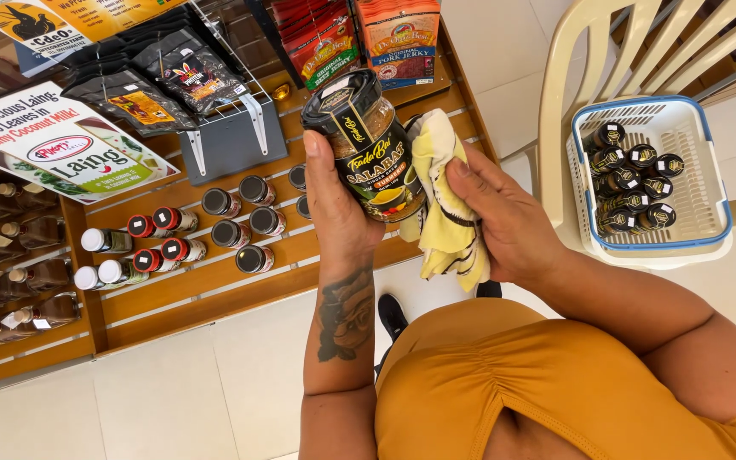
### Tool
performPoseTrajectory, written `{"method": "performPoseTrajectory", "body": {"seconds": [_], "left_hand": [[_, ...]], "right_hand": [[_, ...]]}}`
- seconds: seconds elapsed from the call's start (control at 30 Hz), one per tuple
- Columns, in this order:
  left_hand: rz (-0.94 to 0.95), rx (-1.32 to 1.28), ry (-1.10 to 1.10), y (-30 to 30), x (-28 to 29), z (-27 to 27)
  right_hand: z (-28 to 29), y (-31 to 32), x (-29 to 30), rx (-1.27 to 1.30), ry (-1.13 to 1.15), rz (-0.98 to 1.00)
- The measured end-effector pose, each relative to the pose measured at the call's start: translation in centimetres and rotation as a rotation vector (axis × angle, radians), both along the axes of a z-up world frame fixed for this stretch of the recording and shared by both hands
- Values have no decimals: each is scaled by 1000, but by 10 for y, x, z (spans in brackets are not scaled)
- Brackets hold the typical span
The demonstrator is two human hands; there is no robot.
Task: The recorder wipes down several glass jars with a cloth before placing them in a basket and then wipes the wooden display shelf.
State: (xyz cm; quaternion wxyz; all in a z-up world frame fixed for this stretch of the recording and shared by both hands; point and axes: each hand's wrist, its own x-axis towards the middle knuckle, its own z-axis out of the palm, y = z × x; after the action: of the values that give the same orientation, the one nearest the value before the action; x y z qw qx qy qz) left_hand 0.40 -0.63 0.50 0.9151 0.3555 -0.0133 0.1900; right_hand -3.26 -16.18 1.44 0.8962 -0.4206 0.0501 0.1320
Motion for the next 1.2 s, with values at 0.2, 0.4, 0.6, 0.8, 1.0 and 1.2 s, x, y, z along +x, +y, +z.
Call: {"method": "performPoseTrajectory", "body": {"seconds": [0.2,0.4,0.6,0.8,1.0,1.2], "left_hand": [[-25,158,-116,-2,3,-25],[-151,581,-59,3,-24,15],[-40,709,-101,2,-33,28],[65,1207,-144,5,-41,51],[39,1198,-176,2,-41,46],[132,1223,-222,-2,-39,46]], "right_hand": [[-24,-8,14,43,37,-15],[-9,-12,17,75,72,-59],[-10,-17,24,27,57,-74],[22,-47,14,14,-282,12],[30,-32,13,-160,-208,-5],[28,-22,37,137,69,119]]}}
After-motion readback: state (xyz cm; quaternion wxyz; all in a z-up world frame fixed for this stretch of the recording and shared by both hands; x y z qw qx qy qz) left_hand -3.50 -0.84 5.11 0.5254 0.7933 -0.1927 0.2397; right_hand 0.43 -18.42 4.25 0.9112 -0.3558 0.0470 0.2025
